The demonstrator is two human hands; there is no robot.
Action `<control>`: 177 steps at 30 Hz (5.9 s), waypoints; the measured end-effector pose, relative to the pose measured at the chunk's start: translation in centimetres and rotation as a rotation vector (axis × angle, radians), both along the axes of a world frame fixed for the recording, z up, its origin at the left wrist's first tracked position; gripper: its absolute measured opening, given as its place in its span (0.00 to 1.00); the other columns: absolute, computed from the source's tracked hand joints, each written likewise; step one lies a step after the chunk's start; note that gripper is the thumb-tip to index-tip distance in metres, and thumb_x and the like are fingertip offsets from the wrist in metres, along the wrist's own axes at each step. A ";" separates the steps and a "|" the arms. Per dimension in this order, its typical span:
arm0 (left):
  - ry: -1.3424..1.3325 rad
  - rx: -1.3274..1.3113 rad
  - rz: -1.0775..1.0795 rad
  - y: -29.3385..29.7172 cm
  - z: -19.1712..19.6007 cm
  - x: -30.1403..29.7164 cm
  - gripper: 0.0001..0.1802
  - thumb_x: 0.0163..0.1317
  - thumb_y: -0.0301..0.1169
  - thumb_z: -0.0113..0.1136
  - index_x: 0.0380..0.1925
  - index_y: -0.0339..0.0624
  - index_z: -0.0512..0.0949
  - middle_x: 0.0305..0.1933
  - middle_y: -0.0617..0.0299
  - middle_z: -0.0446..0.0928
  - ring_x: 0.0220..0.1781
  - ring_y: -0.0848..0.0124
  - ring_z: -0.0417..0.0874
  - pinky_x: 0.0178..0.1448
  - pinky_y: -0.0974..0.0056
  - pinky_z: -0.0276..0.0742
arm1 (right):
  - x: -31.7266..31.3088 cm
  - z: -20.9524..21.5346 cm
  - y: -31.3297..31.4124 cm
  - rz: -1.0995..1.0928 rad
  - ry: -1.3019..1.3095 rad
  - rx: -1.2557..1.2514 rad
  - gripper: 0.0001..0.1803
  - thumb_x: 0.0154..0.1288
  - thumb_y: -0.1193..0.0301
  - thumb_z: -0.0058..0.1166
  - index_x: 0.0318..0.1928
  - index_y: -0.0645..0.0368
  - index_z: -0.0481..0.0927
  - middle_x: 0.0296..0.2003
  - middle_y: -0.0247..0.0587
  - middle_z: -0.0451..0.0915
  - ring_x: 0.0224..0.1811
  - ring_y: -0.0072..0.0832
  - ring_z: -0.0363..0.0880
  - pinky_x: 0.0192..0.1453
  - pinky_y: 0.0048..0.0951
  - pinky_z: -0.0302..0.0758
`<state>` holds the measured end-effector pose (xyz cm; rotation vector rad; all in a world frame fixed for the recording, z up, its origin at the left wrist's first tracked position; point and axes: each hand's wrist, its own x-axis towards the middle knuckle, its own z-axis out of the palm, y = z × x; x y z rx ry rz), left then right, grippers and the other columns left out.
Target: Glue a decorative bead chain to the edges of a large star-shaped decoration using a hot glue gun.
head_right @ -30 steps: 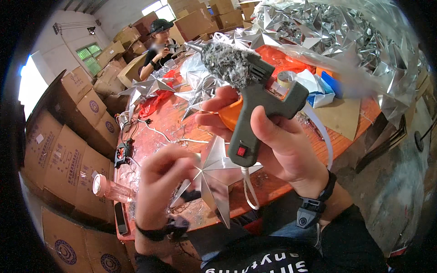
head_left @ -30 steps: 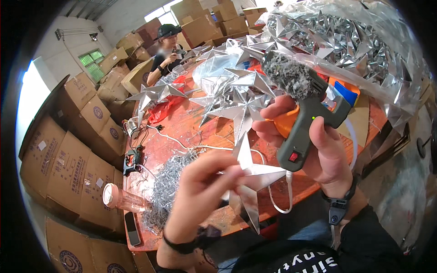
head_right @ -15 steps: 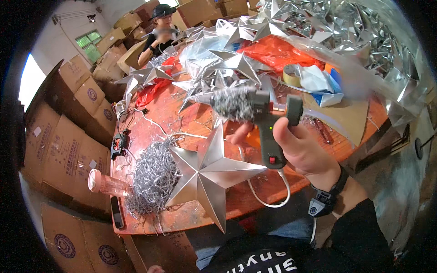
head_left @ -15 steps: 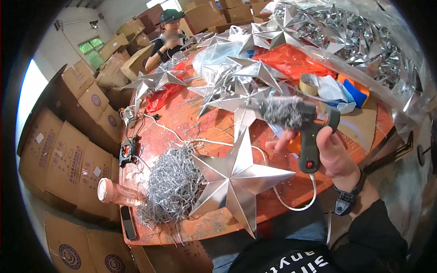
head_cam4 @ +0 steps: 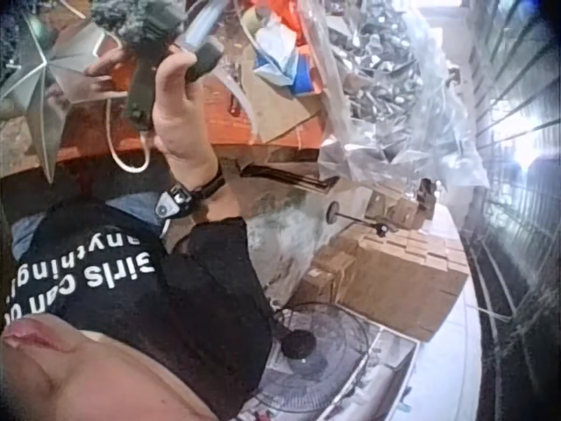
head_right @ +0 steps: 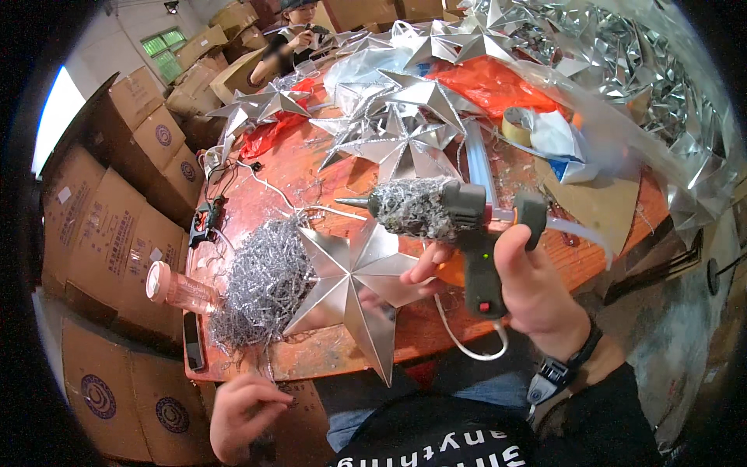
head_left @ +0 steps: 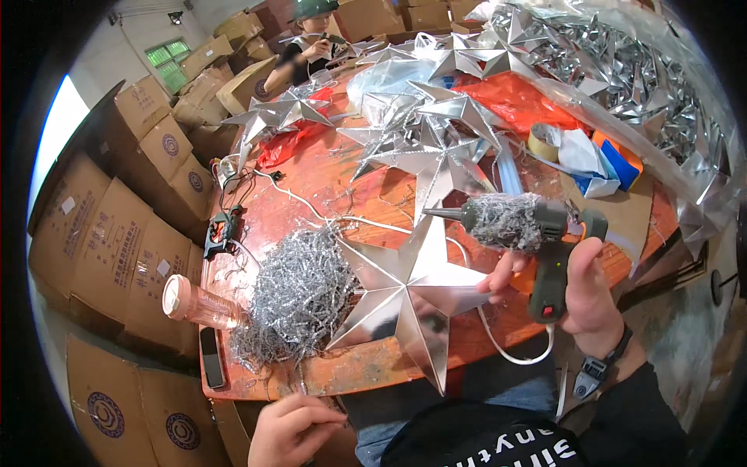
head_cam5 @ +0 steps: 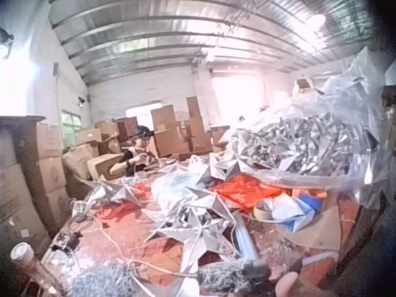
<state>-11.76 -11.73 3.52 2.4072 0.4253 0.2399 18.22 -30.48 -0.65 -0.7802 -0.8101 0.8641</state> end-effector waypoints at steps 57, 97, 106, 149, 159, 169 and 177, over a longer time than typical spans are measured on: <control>-0.692 0.053 -0.235 -4.8 -0.6 16.4 0.19 0.63 0.22 0.56 0.55 0.33 0.76 0.46 0.55 0.71 0.43 0.69 0.77 0.46 0.69 0.74 | -4.1 -3.6 1.9 -0.669 -0.286 0.013 0.33 0.58 0.55 0.61 0.56 0.63 0.67 0.50 0.46 0.75 0.50 0.34 0.77 0.56 0.36 0.74; -0.400 -1.636 -0.260 -4.4 -2.4 15.4 0.10 0.67 0.31 0.59 0.42 0.40 0.71 0.41 0.62 0.78 0.32 0.75 0.78 0.37 0.69 0.75 | -5.4 -0.9 0.7 -0.430 -0.588 -0.139 0.32 0.55 0.64 0.67 0.55 0.70 0.70 0.54 0.63 0.74 0.52 0.46 0.80 0.55 0.37 0.77; -0.362 -1.623 -0.192 -4.8 -2.5 15.3 0.05 0.70 0.28 0.52 0.42 0.38 0.72 0.42 0.60 0.77 0.38 0.74 0.79 0.42 0.69 0.76 | -5.1 -0.9 1.1 -0.522 -0.647 -0.054 0.29 0.49 0.64 0.71 0.45 0.73 0.76 0.53 0.67 0.75 0.53 0.49 0.80 0.57 0.40 0.75; -0.429 -1.206 -0.191 -6.0 -1.8 15.6 0.04 0.71 0.28 0.50 0.41 0.39 0.70 0.34 0.69 0.74 0.32 0.85 0.71 0.33 0.78 0.65 | -4.0 -3.7 -0.6 -0.503 -0.645 -0.009 0.34 0.55 0.62 0.68 0.57 0.68 0.69 0.47 0.52 0.79 0.41 0.31 0.81 0.42 0.28 0.79; -0.363 -1.147 -0.240 -4.9 -2.7 15.1 0.06 0.72 0.27 0.45 0.37 0.36 0.69 0.32 0.63 0.70 0.32 0.79 0.71 0.33 0.74 0.67 | -2.6 -0.5 0.2 -0.661 -0.192 -0.130 0.46 0.67 0.34 0.29 0.49 0.71 0.72 0.49 0.54 0.79 0.30 0.27 0.81 0.31 0.25 0.76; -0.517 -1.040 -0.163 -4.7 -1.5 16.1 0.07 0.65 0.22 0.58 0.42 0.34 0.74 0.41 0.63 0.77 0.39 0.80 0.79 0.41 0.75 0.77 | -3.3 -0.9 0.0 -0.396 -0.115 -0.116 0.48 0.67 0.35 0.29 0.57 0.75 0.68 0.50 0.53 0.78 0.46 0.30 0.82 0.48 0.29 0.79; -0.472 -0.993 -0.054 -4.3 -1.1 16.3 0.08 0.71 0.28 0.50 0.39 0.33 0.72 0.33 0.58 0.75 0.28 0.75 0.77 0.30 0.73 0.75 | -3.9 -0.6 0.1 -0.362 -0.140 -0.137 0.49 0.65 0.34 0.29 0.58 0.74 0.68 0.51 0.53 0.78 0.40 0.28 0.82 0.41 0.25 0.80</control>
